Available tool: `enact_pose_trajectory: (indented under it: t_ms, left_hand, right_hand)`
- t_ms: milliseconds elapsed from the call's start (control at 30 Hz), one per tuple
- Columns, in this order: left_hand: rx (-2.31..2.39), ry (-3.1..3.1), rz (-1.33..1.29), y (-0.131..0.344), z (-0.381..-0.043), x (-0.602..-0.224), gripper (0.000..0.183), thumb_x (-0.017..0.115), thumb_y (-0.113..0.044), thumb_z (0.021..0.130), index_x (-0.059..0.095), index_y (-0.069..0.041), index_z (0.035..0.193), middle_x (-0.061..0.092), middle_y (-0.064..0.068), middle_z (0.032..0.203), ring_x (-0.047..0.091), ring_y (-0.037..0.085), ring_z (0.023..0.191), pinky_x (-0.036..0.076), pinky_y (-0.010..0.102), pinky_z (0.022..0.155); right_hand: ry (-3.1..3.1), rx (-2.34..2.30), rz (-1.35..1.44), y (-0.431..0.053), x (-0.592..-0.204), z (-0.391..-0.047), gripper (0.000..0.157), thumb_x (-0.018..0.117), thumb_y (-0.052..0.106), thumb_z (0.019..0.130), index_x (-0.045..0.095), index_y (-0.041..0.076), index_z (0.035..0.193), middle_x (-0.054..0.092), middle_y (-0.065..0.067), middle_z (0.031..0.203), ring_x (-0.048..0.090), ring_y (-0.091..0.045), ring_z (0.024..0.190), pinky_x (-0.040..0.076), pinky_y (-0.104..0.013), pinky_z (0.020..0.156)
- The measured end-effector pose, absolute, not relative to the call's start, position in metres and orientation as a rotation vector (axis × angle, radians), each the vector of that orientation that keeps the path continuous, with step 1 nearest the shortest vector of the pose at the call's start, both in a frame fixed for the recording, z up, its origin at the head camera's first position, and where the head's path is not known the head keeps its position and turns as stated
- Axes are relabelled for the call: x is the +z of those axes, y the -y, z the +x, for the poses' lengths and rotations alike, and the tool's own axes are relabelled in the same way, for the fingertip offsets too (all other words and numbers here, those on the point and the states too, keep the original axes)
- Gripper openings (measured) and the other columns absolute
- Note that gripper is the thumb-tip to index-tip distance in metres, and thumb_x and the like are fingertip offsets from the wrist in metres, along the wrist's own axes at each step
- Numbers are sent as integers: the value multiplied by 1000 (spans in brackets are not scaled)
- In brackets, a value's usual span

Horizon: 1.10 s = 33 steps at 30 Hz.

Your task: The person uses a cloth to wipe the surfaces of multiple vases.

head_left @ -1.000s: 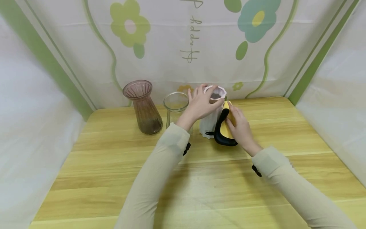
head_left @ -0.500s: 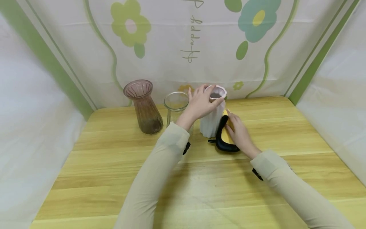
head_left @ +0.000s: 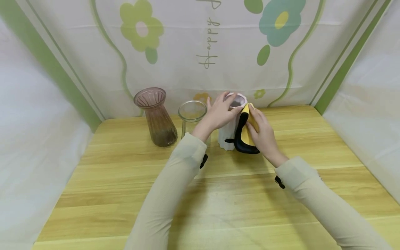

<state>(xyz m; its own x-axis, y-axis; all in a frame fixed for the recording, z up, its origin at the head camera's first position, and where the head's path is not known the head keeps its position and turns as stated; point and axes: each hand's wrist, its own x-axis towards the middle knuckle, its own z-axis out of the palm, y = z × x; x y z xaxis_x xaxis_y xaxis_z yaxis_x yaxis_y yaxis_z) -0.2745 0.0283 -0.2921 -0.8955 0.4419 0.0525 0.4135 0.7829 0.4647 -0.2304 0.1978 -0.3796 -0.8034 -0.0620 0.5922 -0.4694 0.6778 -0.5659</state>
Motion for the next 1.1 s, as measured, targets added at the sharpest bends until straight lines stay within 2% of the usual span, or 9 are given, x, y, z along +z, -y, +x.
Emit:
enact_pose_trajectory:
  t_ms: [233,433,667,900,1100]
  left_hand:
    - [774,-2886,700,-28,-274,-296,63,37,-51,98,20,-27,154,9,2,162,9,23,150,-10,56,118]
    - [787,-2925,676,-29,-272,-297,66,41,-55,95,24,-28,152,11,4,161,10,23,150,-8,56,119]
    - [747,-2971,687,-30,-271,-297,64,36,-59,96,25,-29,152,16,5,159,13,26,148,-5,58,118]
    - [716,-2988,695,-29,-271,-296,64,36,-55,98,24,-24,153,18,4,160,16,28,148,-6,59,118]
    - [750,-2942,698,-28,-272,-293,63,37,-51,99,23,-23,153,18,3,161,16,26,149,-10,58,117]
  right_hand:
    - [2421,994,401,-200,-391,-230,60,57,-1,92,35,6,147,46,-25,137,45,-42,128,38,-55,107]
    - [2550,940,372,-204,-414,-229,61,55,2,94,30,6,150,43,-29,139,45,-46,126,40,-58,102]
    - [2616,825,409,-212,-433,-227,60,59,1,91,36,5,147,47,-34,132,51,-51,117,45,-59,95]
    - [2583,893,382,-209,-423,-227,60,56,3,94,33,9,149,46,-31,134,51,-49,117,46,-58,95]
    - [2399,939,406,-201,-397,-226,56,58,2,92,39,5,145,52,-27,128,54,-43,113,47,-56,93]
